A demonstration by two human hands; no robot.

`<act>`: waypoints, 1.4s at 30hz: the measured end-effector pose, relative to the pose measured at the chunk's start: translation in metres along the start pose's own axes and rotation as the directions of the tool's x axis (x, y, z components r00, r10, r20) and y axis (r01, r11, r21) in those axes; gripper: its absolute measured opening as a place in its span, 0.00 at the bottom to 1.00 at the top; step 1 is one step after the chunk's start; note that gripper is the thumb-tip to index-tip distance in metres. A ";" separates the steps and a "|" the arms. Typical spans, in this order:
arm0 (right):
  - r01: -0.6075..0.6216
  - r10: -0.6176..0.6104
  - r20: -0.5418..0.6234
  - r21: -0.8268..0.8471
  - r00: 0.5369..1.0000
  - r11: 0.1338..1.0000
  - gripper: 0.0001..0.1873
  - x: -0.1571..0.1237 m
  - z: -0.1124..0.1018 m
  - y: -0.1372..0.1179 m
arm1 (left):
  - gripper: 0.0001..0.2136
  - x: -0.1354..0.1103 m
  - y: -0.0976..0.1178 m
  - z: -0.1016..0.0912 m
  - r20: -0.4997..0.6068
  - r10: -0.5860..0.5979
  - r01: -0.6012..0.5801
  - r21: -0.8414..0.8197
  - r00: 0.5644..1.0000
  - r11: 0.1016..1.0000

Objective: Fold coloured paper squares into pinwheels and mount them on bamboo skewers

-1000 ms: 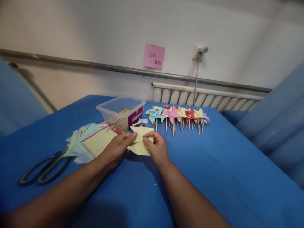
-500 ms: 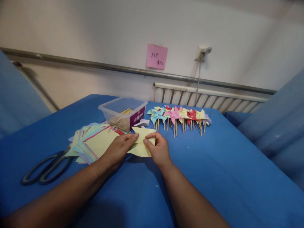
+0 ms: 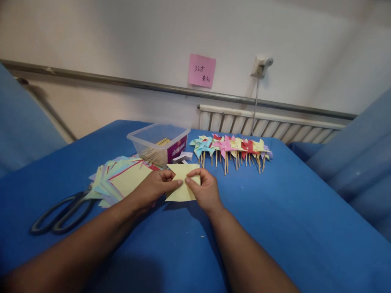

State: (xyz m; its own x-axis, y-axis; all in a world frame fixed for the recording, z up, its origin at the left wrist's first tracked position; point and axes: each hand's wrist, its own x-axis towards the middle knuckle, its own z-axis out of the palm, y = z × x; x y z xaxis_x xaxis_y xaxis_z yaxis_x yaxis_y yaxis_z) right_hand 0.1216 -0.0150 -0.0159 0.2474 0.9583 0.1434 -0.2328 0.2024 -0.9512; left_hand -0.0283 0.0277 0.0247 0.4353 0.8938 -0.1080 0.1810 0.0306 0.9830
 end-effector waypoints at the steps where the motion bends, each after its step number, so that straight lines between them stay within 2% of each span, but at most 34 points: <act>1: -0.001 0.001 0.007 -0.003 1.000 1.000 0.12 0.000 0.000 -0.001 | 0.10 0.000 0.000 0.001 0.003 -0.008 0.008 -0.006 1.000 1.000; 6: 0.047 -0.047 0.026 -0.031 0.999 0.998 0.10 0.001 -0.002 0.002 | 0.10 -0.001 0.001 0.004 -0.042 -0.070 0.066 -0.090 0.997 0.994; 9: 0.169 -0.176 -0.038 -0.153 0.984 0.974 0.07 -0.002 -0.002 0.001 | 0.11 0.002 -0.001 0.003 -0.097 -0.104 0.084 -0.197 0.990 0.977; 11: 0.306 -0.336 -0.037 -0.333 0.941 0.892 0.09 -0.007 0.001 -0.004 | 0.12 0.005 -0.003 0.000 -0.120 -0.116 0.074 -0.309 0.986 0.948; 14: 0.494 -0.508 0.143 -0.552 0.850 0.671 0.17 -0.017 0.009 -0.012 | 0.11 0.007 -0.004 -0.003 -0.149 -0.115 0.043 -0.419 0.982 0.907; 17: 0.579 -0.526 0.306 -0.646 0.793 0.498 0.18 -0.022 0.014 -0.013 | 0.10 0.006 -0.003 -0.003 -0.139 -0.108 0.032 -0.466 0.984 0.884; 20: 0.583 -0.542 0.317 -0.686 0.778 0.436 0.10 -0.021 0.014 -0.009 | 0.10 0.004 -0.003 -0.001 -0.108 -0.108 0.043 -0.481 0.988 0.876; 23: 0.572 -0.554 0.285 -0.681 0.782 0.457 0.04 -0.017 0.011 -0.007 | 0.11 0.003 -0.003 0.002 -0.102 -0.114 0.054 -0.465 0.988 0.884; 26: 0.541 -0.545 0.221 -0.644 0.809 0.541 0.01 -0.015 0.011 -0.008 | 0.11 0.002 -0.002 0.005 -0.092 -0.121 0.064 -0.468 0.988 0.881; 29: 0.468 -0.502 0.121 -0.594 0.856 0.655 0.04 -0.013 0.011 -0.008 | 0.11 0.002 -0.001 0.006 -0.089 -0.151 0.090 -0.480 0.985 0.872; 32: 0.382 -0.442 0.037 -0.571 0.896 0.726 0.05 -0.011 0.011 -0.005 | 0.11 0.002 -0.001 0.008 -0.078 -0.170 0.112 -0.483 0.982 0.869; 35: 0.340 -0.404 0.004 -0.548 0.915 0.764 0.05 -0.009 0.009 -0.001 | 0.11 0.002 -0.003 0.008 -0.078 -0.169 0.114 -0.465 0.983 0.878; 42: 0.334 -0.391 -0.027 -0.468 0.920 0.818 0.03 -0.010 0.009 -0.001 | 0.12 0.001 -0.005 0.011 -0.072 -0.158 0.107 -0.468 0.985 0.877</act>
State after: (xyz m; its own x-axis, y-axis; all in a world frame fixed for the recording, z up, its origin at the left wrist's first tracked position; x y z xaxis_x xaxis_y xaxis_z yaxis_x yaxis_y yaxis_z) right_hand 0.1111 -0.0226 -0.0138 0.3444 0.7967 0.4966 0.3326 0.3911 -0.8581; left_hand -0.0195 0.0238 0.0178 0.3368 0.9074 -0.2513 -0.2069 0.3317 0.9204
